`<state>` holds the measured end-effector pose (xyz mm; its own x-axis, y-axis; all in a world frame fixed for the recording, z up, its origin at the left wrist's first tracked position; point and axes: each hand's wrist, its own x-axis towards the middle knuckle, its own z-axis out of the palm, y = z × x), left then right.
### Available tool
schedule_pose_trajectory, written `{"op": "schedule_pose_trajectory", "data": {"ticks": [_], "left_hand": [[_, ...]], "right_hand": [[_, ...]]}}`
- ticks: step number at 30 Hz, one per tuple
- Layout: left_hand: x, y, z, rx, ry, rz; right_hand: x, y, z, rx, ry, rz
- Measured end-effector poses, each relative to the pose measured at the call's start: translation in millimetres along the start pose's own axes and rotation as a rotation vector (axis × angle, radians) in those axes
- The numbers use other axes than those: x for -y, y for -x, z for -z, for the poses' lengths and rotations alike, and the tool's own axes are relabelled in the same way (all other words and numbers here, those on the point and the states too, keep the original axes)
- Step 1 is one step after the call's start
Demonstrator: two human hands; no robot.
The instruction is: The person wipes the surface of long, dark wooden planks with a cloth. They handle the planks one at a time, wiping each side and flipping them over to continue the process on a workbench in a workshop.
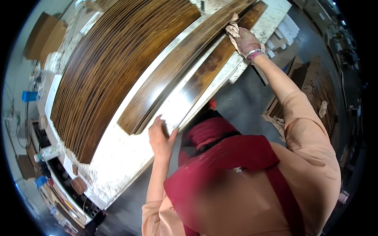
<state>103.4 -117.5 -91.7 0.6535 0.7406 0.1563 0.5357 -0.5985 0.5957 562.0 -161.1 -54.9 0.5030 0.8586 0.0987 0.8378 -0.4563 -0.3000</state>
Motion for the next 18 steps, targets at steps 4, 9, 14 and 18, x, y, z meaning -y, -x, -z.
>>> {"op": "schedule_pose_trajectory", "data": {"ticks": [4,9,14,18], "left_hand": [[7,12,-8,-0.075,0.2,0.205],[5,12,0,-0.097,0.167,0.14],[2,9,-7,-0.048,0.149,0.166],[-3,7,1,-0.05,0.166,0.128]], "right_hand": [[178,83,-28,0.234,-0.265,0.395],[251,132,-43,0.485,-0.078,0.755],[169,80,-51,0.385,-0.762,0.124],[209,136,-110,0.458,-0.852,0.442]]}}
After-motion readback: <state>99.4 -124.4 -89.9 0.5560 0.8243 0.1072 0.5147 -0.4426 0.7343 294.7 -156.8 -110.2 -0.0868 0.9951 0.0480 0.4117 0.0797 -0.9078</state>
